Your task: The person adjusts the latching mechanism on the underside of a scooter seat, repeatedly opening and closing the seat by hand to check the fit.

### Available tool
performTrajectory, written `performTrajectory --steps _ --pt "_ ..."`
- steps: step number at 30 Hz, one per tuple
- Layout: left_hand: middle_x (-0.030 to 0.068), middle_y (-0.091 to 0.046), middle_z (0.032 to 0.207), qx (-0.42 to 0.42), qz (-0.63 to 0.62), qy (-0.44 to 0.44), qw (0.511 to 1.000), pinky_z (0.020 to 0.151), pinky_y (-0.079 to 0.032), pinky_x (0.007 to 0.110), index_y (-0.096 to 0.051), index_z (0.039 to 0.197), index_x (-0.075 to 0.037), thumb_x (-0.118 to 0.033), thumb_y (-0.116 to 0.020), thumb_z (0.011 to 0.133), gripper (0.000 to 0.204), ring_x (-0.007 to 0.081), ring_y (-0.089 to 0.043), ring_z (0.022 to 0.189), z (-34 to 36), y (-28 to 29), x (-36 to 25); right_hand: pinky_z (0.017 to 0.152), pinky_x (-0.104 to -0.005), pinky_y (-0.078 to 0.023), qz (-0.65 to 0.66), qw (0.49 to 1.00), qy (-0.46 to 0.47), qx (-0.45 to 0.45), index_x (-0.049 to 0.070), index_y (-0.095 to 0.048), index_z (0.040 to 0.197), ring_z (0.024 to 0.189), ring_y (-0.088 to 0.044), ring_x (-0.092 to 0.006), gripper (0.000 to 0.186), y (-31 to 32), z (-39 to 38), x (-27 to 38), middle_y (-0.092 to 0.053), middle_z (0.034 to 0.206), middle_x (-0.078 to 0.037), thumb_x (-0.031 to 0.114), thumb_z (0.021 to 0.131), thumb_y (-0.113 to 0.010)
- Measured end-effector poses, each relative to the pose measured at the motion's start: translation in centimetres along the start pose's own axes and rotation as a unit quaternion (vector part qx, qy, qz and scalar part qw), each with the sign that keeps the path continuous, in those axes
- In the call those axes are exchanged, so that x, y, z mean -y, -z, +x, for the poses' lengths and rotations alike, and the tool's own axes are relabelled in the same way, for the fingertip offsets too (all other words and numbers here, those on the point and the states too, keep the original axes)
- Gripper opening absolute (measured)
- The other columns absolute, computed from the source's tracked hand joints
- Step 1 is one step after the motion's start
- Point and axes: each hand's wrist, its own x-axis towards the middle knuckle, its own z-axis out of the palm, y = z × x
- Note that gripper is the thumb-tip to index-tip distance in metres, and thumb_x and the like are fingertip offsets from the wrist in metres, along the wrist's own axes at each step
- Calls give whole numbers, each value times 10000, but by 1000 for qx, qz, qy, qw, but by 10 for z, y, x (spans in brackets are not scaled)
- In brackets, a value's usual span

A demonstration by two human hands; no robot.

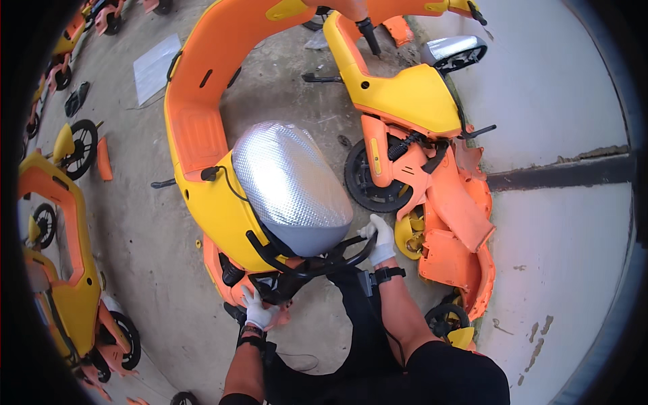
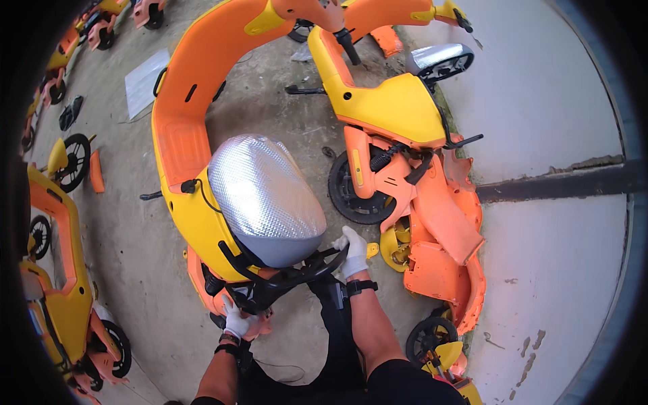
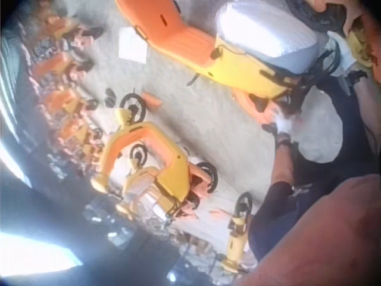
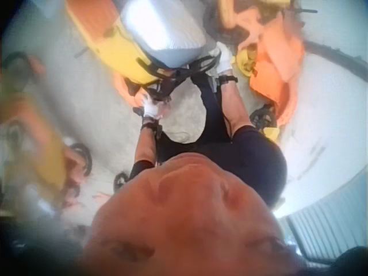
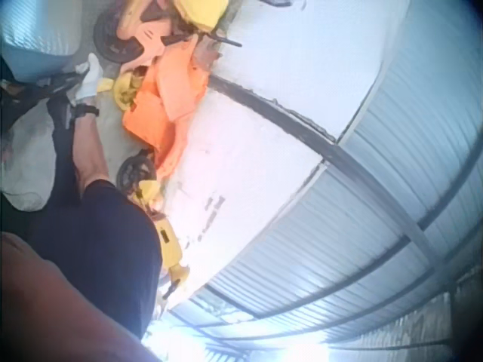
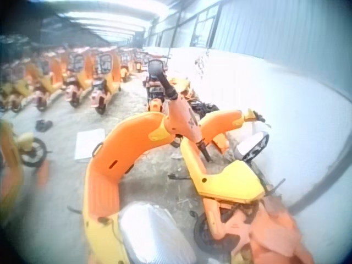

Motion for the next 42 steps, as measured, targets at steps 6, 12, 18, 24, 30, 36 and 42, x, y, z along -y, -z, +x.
performTrajectory --steps 6,12,18,24,30,36,42 --pt "267 -25 1501 3 -163 -5 987 1114 -157 507 -198 1457 -129 -395 -759 648 1020 505 -70 1354 11 -9 -3 465 -258 -294 -212 926 46 308 89 -453 542 460 -404 -104 400 -67 -92 34 -438 498 -16 261 888 -556" --pt "232 -415 1363 -11 -223 47 974 1015 -370 401 -307 1397 -34 -387 -725 689 895 387 -384 1265 -22 3 8 615 -305 -435 -631 700 103 319 -20 -603 748 650 -571 -154 268 -96 -106 3 -587 655 -110 231 839 -613" --pt "189 -626 1091 48 -347 69 934 846 -481 302 -480 1265 38 -221 -701 766 604 239 -624 985 -78 -35 21 745 -347 -469 -709 668 78 212 28 -607 908 800 -612 -278 244 2 -108 8 -627 851 -153 237 788 -646" --pt "166 -661 989 27 -313 105 944 809 -493 321 -545 1194 28 -257 -693 762 538 233 -644 917 -122 -23 66 1017 -388 -365 -828 540 135 64 116 -449 1293 1200 -415 -360 664 41 -29 72 -447 1277 -184 130 667 -667" --pt "171 -660 966 -6 -242 204 949 804 -496 325 -554 1161 63 -188 -696 762 492 228 -640 887 -153 22 49 989 -426 -379 -902 348 60 249 206 -514 1250 1219 -423 -288 555 25 34 68 -463 1298 -89 227 718 -671" --pt "157 -658 969 8 -258 220 941 810 -495 311 -557 1145 67 -173 -700 772 466 217 -635 900 -144 28 -10 954 -451 -369 -908 276 56 311 176 -565 1171 1212 -429 -271 464 29 83 71 -530 1209 -74 269 728 -668" --pt "166 -650 1024 18 -304 242 921 850 -482 306 -538 1186 43 -204 -698 784 498 226 -630 948 -138 7 -43 886 -422 -409 -895 231 4 381 133 -711 886 1107 -539 -262 315 22 136 58 -636 1079 -90 367 689 -636"
